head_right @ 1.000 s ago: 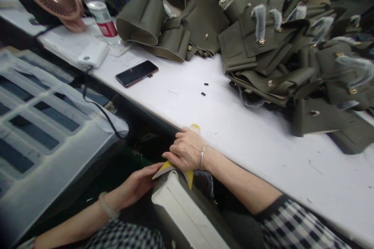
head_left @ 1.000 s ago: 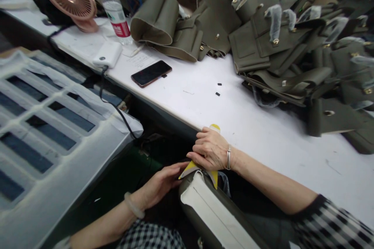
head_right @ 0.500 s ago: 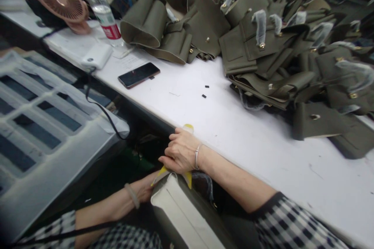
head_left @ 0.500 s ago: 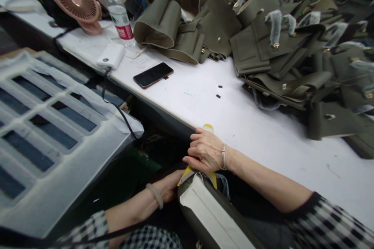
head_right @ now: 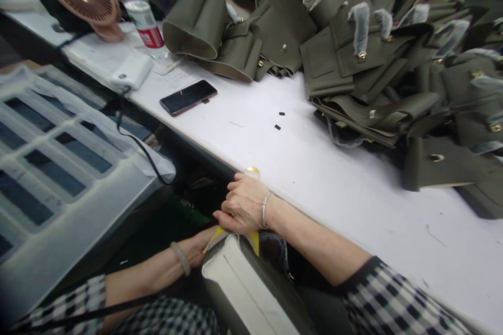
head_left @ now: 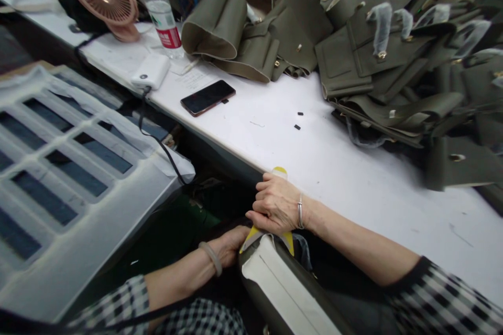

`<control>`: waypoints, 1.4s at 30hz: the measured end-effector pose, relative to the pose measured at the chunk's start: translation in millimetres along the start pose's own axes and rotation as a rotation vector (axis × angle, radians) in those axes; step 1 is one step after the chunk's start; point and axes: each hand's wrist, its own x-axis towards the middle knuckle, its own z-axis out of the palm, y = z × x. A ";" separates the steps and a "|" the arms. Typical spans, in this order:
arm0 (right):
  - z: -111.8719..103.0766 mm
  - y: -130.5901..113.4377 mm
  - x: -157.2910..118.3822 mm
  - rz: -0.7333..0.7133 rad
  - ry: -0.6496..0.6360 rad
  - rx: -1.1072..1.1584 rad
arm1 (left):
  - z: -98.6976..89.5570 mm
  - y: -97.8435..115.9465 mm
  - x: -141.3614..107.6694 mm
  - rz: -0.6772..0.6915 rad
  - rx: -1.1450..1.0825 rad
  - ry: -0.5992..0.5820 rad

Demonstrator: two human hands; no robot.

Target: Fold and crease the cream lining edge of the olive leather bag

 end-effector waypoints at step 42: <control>1.1 -26.4 -9.7 0.288 0.055 -0.129 | 14.9 16.2 -2.4 -0.251 -0.240 0.167</control>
